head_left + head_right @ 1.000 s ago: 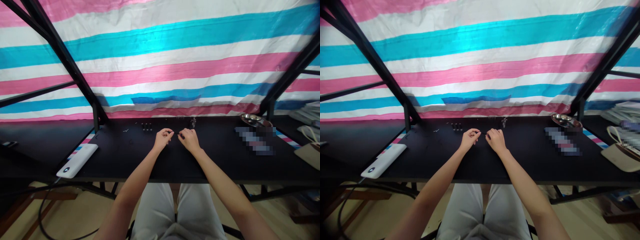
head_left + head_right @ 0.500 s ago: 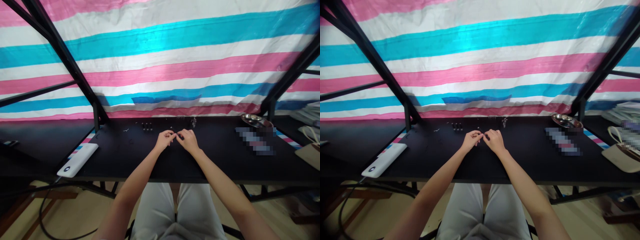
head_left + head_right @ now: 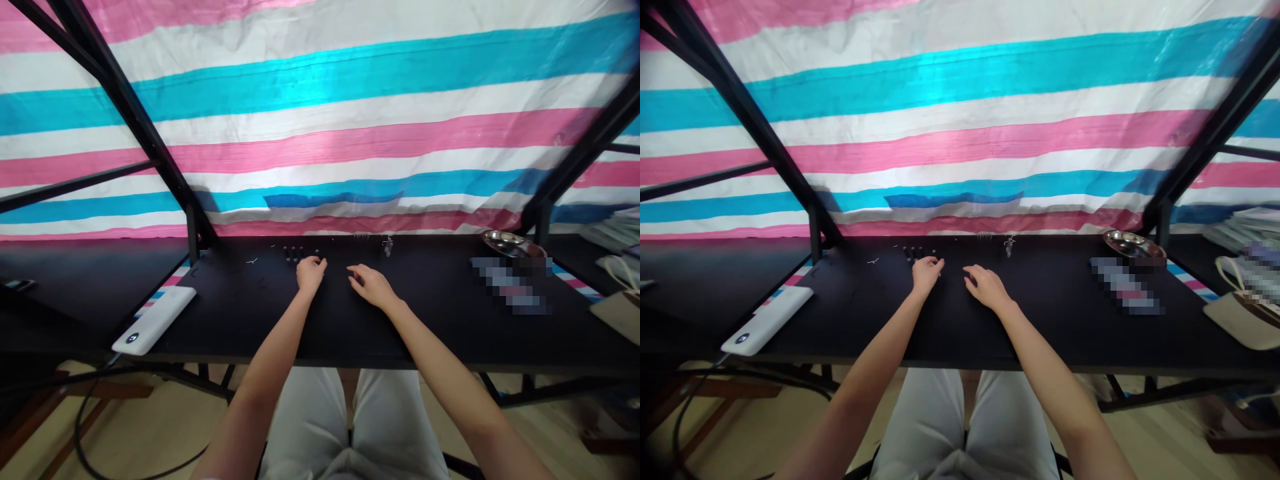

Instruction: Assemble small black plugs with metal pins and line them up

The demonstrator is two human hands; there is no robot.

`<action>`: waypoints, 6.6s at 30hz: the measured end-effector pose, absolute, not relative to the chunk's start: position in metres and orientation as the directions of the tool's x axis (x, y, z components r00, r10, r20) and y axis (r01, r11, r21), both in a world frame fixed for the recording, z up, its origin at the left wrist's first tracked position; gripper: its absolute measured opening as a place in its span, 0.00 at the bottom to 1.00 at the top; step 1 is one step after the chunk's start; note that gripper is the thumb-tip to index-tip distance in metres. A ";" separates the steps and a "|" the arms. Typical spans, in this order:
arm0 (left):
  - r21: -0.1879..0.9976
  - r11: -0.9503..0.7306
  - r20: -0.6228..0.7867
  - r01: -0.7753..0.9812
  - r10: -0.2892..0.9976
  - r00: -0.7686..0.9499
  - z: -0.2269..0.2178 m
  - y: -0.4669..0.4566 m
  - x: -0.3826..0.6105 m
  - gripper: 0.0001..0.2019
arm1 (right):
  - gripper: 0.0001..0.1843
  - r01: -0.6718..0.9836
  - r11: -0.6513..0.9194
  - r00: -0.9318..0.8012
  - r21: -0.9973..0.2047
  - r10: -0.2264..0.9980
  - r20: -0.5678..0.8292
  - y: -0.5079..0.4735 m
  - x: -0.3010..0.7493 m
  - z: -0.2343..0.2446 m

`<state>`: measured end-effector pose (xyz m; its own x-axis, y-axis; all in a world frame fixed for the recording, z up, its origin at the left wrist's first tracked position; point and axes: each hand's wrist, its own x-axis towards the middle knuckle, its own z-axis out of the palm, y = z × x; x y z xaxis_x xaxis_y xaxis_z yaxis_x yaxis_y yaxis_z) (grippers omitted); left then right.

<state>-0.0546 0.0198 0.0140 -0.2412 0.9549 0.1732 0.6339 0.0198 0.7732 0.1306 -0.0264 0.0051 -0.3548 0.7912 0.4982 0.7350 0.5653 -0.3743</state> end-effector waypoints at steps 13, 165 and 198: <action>0.380 0.188 0.168 0.906 0.949 -0.267 0.018 0.043 -0.064 0.13 | 0.17 0.712 0.541 -0.348 -0.447 0.825 0.444 -0.026 0.132 0.003; 0.430 0.141 0.155 0.892 0.961 -0.227 0.004 0.041 -0.052 0.13 | 0.10 0.761 0.575 -0.376 -0.301 0.768 0.518 0.008 0.136 -0.006; 0.369 -0.596 0.279 0.713 0.803 0.527 0.011 -0.008 -0.011 0.16 | 0.21 0.858 -0.270 0.423 -0.437 0.854 0.302 0.055 0.188 -0.021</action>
